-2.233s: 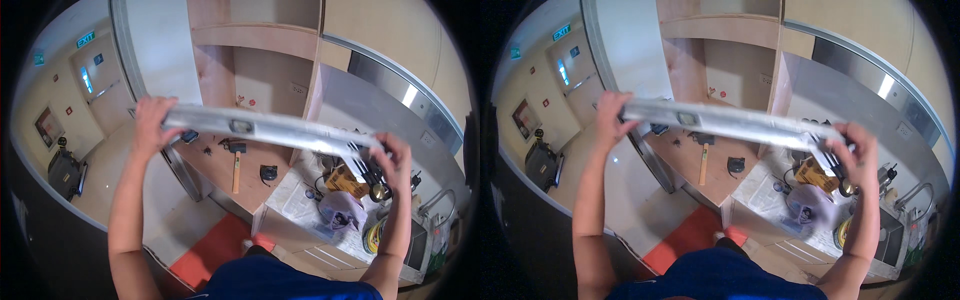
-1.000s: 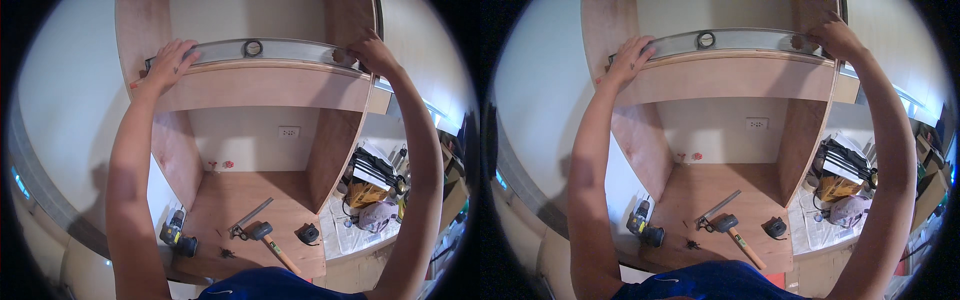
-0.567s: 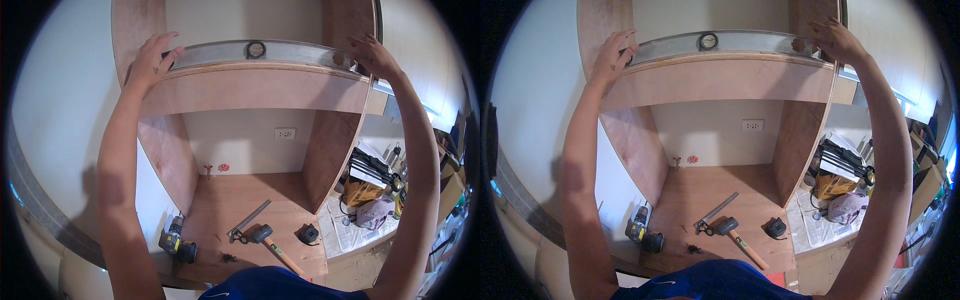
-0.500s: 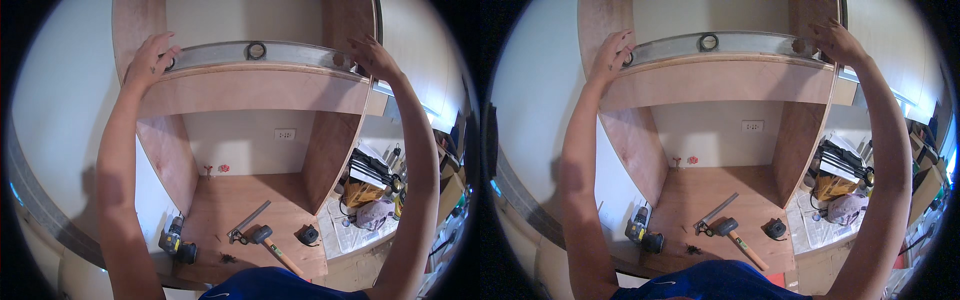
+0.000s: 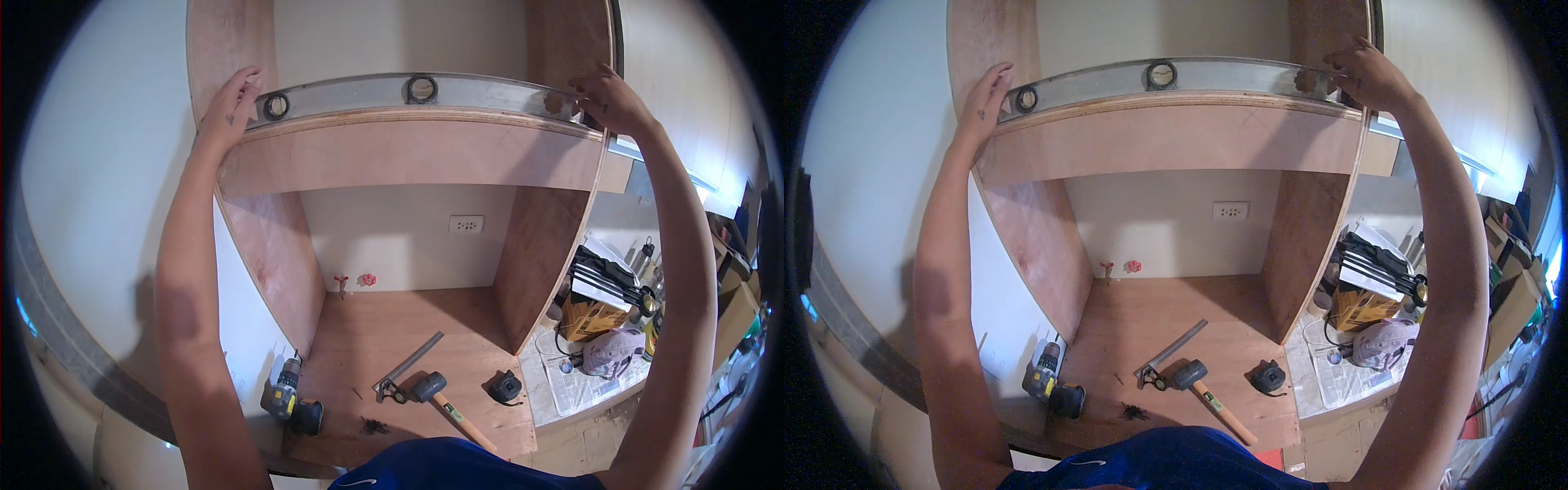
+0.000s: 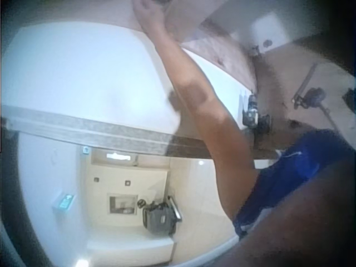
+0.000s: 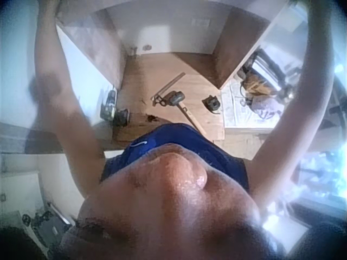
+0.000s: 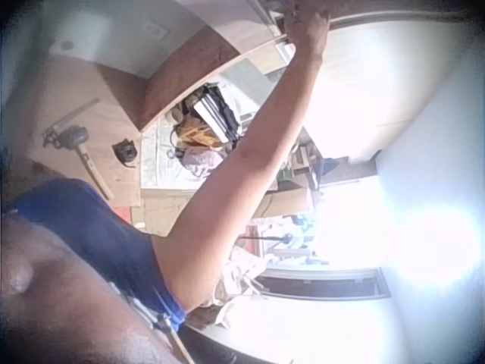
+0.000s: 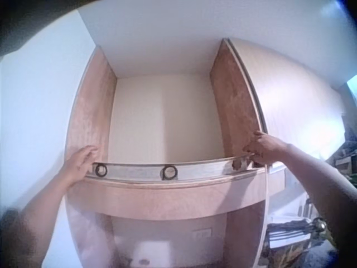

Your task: The person installs a wooden shelf into a cabinet frame, using a spirit level to check alignment and a rubber mallet to tap it into place. They then use a cordless drill to secure the shelf with screws.

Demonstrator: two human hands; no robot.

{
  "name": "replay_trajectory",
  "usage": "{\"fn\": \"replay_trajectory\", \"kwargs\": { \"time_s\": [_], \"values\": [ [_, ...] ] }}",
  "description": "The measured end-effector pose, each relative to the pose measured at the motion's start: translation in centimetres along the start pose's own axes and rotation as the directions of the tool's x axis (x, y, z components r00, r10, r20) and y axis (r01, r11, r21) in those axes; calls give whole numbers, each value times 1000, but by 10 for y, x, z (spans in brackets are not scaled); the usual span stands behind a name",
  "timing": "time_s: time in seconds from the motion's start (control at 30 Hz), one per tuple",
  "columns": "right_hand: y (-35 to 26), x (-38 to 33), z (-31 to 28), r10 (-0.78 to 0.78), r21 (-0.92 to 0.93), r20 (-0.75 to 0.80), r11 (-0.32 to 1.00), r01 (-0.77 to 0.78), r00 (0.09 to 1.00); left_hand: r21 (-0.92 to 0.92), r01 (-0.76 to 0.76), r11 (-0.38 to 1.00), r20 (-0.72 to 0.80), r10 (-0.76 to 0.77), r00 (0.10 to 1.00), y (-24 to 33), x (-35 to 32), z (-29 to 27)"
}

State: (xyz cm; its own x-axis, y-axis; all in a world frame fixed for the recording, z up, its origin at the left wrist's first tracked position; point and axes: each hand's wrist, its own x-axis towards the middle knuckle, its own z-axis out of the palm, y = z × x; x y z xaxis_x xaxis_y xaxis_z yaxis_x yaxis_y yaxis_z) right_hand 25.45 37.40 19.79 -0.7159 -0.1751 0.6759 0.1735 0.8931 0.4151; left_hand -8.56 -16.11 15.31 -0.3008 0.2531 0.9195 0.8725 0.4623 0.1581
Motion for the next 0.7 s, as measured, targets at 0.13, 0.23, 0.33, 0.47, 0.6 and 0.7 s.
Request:
{"fn": "replay_trajectory", "kwargs": {
  "time_s": [0.13,0.23,0.33,0.47,0.6,0.7],
  "values": [
    [4,1,-1,13,6,36,1000,-13,999,2,16,1000,26,-16,1000,-18,-4,-11],
    [7,3,2,-59,-37,0,998,59,998,-2,46,999,60,-46,997,-20,-7,-16],
    [-7,4,-7,52,-94,111,995,-42,992,-21,24,999,35,-23,999,-33,-8,-21],
    [-4,6,-2,40,-113,85,993,-30,996,-67,69,995,76,-64,995,-50,-10,-24],
    [9,2,12,-26,-148,41,988,31,999,-46,165,985,141,-157,977,-46,-15,-22],
    [10,2,9,-6,-175,44,985,14,999,-28,155,988,138,-150,979,-35,-18,-20]
  ]
}}
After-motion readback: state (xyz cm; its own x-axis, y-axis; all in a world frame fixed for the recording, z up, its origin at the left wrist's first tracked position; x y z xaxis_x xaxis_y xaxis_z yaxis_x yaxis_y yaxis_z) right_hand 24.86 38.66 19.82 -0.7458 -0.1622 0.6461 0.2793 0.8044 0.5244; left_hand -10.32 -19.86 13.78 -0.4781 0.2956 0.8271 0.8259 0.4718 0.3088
